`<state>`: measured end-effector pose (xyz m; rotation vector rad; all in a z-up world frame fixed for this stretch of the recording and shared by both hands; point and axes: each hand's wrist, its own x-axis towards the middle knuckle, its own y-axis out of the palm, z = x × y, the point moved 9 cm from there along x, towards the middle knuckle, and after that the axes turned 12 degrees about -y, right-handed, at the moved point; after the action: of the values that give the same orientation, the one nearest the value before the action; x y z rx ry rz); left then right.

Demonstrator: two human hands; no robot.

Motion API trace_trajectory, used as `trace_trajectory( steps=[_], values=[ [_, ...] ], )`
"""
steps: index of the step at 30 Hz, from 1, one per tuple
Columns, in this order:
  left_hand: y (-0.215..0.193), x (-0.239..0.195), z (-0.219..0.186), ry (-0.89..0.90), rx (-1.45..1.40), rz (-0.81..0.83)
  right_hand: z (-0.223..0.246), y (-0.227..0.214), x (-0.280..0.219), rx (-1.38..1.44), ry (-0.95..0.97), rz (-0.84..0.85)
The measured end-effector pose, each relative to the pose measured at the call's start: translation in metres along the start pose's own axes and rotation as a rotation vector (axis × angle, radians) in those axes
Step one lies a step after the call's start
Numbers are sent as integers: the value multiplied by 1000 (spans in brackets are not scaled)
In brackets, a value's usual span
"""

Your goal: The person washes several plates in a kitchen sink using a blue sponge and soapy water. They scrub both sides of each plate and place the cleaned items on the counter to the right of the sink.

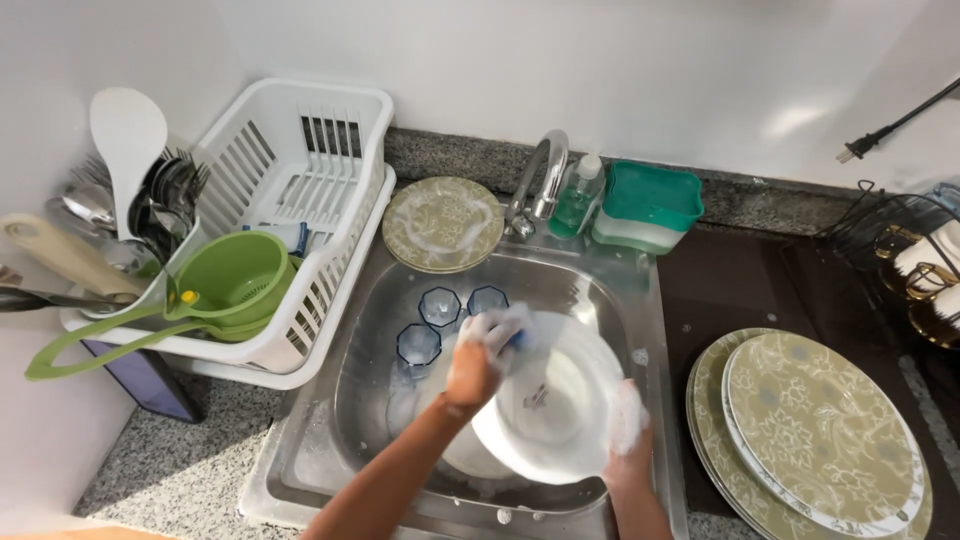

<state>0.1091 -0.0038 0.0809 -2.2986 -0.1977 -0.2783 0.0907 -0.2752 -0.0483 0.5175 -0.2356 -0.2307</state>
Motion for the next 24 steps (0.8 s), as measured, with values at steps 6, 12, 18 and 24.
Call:
trace_trajectory(
  steps=[6, 12, 18, 24],
  values=[
    [89, -54, -69, 467, 160, -133, -65, -49, -15, -70, 444, -382],
    [76, -114, -40, 513, 4, 405, 26, -17, 0, -1080, -914, 439],
    [-32, -32, 55, -166, -365, -170, 69, 39, 11, -392, -190, 38],
    [-25, -42, -7, 195, -684, 473, 99, 89, -18, -105, 302, -385]
  ],
)
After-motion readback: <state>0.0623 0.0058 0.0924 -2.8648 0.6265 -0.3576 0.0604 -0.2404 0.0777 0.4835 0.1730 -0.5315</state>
